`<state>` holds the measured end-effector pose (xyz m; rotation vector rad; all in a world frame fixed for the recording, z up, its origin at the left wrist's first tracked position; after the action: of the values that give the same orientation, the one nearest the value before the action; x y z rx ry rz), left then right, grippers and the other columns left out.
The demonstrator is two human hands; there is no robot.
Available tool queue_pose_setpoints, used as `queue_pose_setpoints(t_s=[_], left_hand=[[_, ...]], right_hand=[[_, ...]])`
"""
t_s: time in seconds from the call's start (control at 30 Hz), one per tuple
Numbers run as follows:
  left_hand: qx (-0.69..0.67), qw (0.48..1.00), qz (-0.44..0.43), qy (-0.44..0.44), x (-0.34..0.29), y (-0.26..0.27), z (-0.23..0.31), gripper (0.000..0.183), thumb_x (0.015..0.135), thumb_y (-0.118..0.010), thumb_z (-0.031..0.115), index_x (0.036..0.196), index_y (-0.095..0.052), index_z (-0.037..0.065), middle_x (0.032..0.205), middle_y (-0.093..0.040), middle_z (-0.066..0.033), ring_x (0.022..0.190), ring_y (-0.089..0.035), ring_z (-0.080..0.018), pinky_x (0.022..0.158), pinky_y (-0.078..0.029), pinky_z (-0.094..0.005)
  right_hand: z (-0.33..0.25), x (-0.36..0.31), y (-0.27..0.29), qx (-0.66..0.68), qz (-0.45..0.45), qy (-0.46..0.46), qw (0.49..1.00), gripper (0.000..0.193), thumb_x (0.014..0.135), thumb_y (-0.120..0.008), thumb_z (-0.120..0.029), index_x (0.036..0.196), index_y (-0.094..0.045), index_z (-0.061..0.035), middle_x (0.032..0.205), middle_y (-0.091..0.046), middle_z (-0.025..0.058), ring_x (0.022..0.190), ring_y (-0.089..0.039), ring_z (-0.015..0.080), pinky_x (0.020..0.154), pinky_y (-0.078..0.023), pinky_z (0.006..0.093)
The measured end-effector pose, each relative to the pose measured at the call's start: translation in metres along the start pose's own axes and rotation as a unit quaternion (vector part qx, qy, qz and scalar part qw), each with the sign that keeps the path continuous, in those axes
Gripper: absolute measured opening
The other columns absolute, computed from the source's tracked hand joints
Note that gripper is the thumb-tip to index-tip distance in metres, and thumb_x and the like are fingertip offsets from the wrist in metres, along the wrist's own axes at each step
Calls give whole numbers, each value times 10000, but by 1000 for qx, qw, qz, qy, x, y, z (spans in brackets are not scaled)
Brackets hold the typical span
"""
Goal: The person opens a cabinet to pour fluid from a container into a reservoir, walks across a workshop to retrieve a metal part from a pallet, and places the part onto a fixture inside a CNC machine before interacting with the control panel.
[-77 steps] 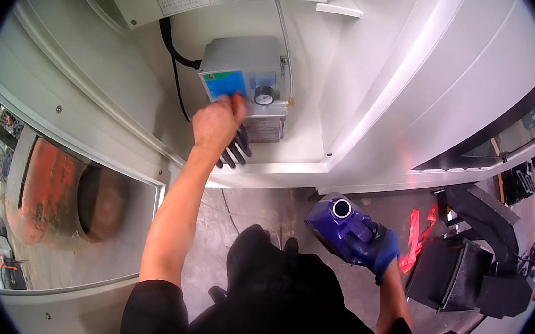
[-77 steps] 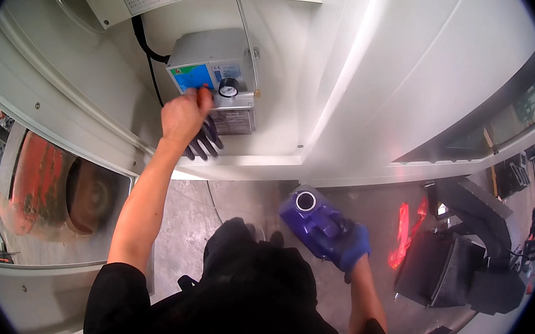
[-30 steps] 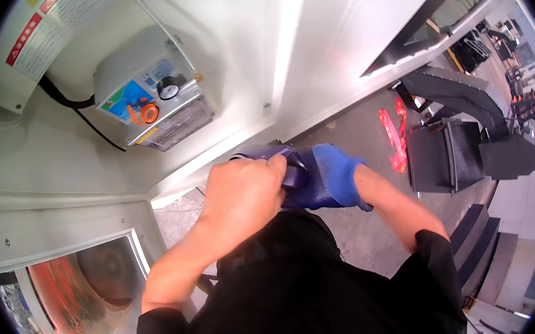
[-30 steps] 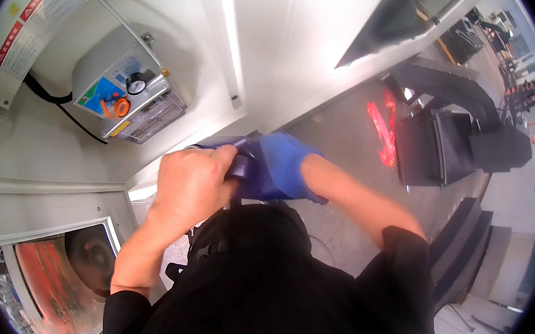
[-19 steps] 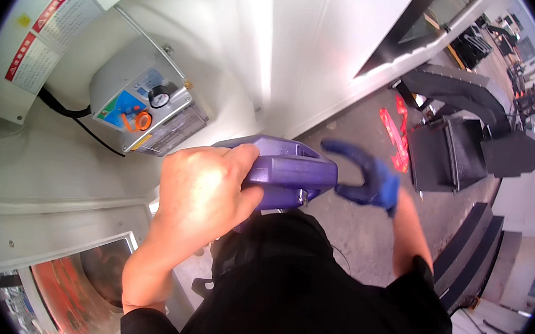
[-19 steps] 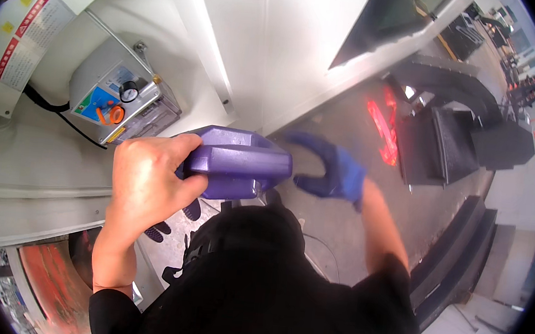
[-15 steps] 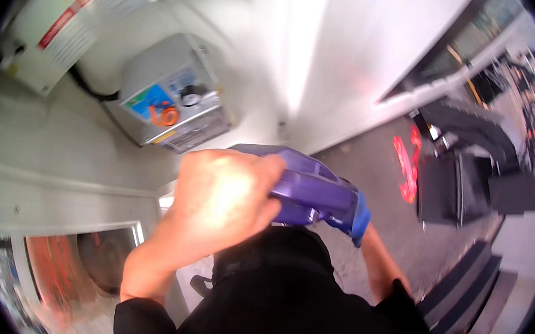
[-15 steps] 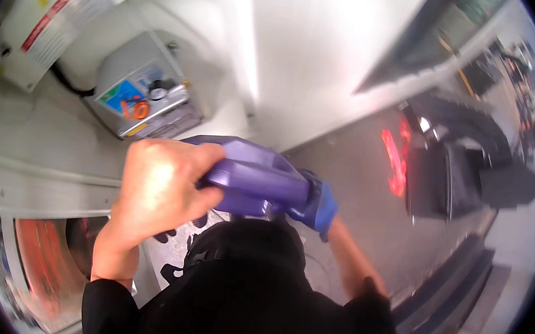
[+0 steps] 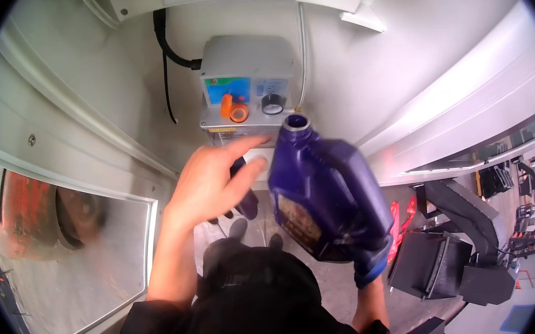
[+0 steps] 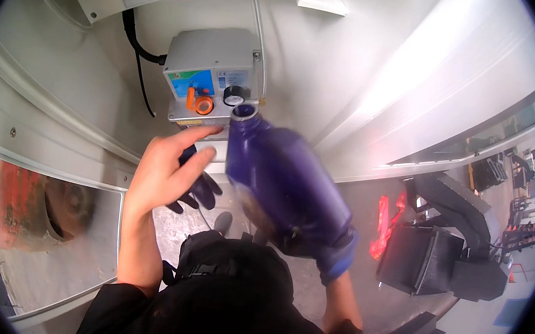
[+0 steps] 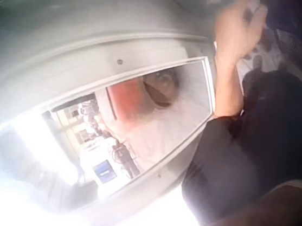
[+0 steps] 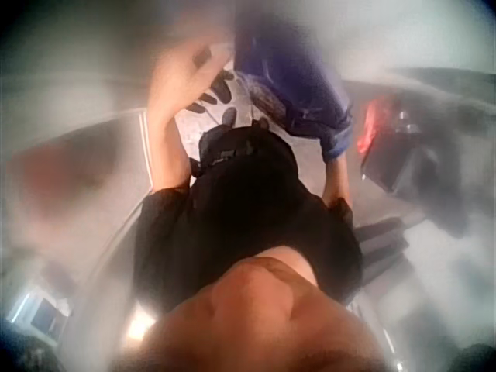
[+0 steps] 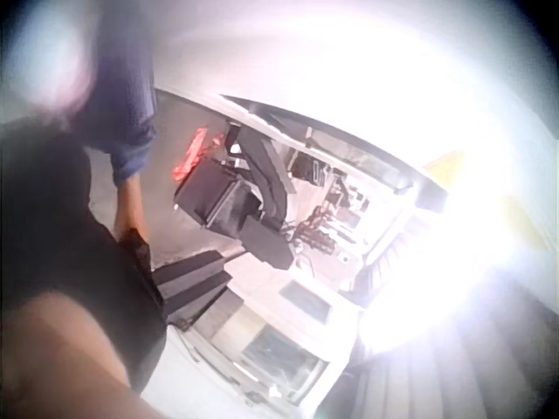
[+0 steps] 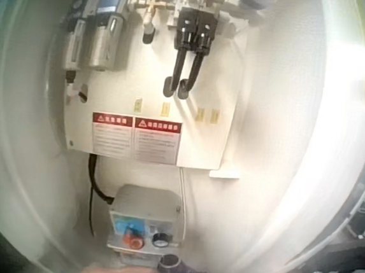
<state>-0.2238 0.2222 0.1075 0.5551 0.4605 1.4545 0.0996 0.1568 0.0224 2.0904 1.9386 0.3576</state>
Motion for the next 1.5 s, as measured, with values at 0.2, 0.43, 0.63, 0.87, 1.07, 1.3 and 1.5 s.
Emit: queue_pose_setpoints(t_s=[0.2, 0.43, 0.63, 0.87, 1.07, 1.3, 1.5], left_hand=[[80, 996, 37, 5, 24, -1, -55, 397, 941, -575, 240, 1317, -611, 118, 669, -647, -164, 681, -645, -353, 669, -489, -447], [50, 991, 95, 81, 26, 4, -83, 552, 960, -578, 224, 1495, -455, 171, 674, -615, -194, 650, -619, -358, 683, -483, -424], [40, 983, 171, 59, 20, 11, -108, 542, 941, -601, 244, 1453, -493, 103, 722, -655, -189, 715, -664, -356, 727, -514, -419], [14, 976, 215, 27, 20, 12, -102, 450, 904, -635, 245, 1331, -597, 109, 645, -639, -126, 663, -670, -341, 652, -522, -431], [-34, 979, 202, -6, 15, -2, -93, 417, 897, -689, 240, 1266, -651, 51, 647, -637, -162, 525, -612, -277, 570, -490, -359], [-45, 989, 137, -35, 1, -37, -77, 372, 920, -636, 267, 1200, -664, 23, 706, -679, -195, 686, -678, -390, 637, -534, -460], [-207, 973, 72, 77, -5, -49, -79, 461, 926, -648, 308, 1232, -640, -37, 663, -666, -177, 636, -674, -343, 631, -516, -422]], right_hand=[[-57, 16, -1, -96, 34, 60, 993, 434, 609, -713, 0, 1041, -682, 29, 952, -702, 55, 838, -634, 147, 770, -511, 285], [-91, 33, -7, -31, -32, 51, 998, 471, 620, -773, -92, 1061, -686, 47, 989, -730, 79, 874, -654, 140, 821, -511, 281], [-109, 44, -19, -73, -71, 32, 994, 402, 627, -762, -126, 980, -692, 53, 897, -732, 82, 811, -656, 125, 780, -523, 286], [-120, 54, -28, -76, -66, 47, 994, 325, 635, -722, -87, 927, -699, 54, 802, -714, 61, 711, -634, 102, 662, -516, 265], [-136, 60, -33, -90, -71, 33, 993, 284, 661, -722, -75, 915, -705, 51, 783, -712, 63, 691, -631, 102, 656, -512, 273], [-152, 64, -39, -167, -73, 5, 983, 270, 665, -743, -86, 901, -717, 42, 765, -709, 53, 676, -627, 95, 647, -504, 272], [-154, 68, -35, -202, -72, 8, 977, 269, 660, -742, -93, 892, -716, 42, 752, -706, 51, 665, -626, 95, 636, -497, 269]])
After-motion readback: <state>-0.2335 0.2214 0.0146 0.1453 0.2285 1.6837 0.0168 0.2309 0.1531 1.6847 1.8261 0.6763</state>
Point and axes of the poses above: each hand's wrist, its own x-axis towards the middle knuckle, its own y-axis out of the back of the hand, z = x × y, the point moved 5 cm from there along x, towards the middle knuckle
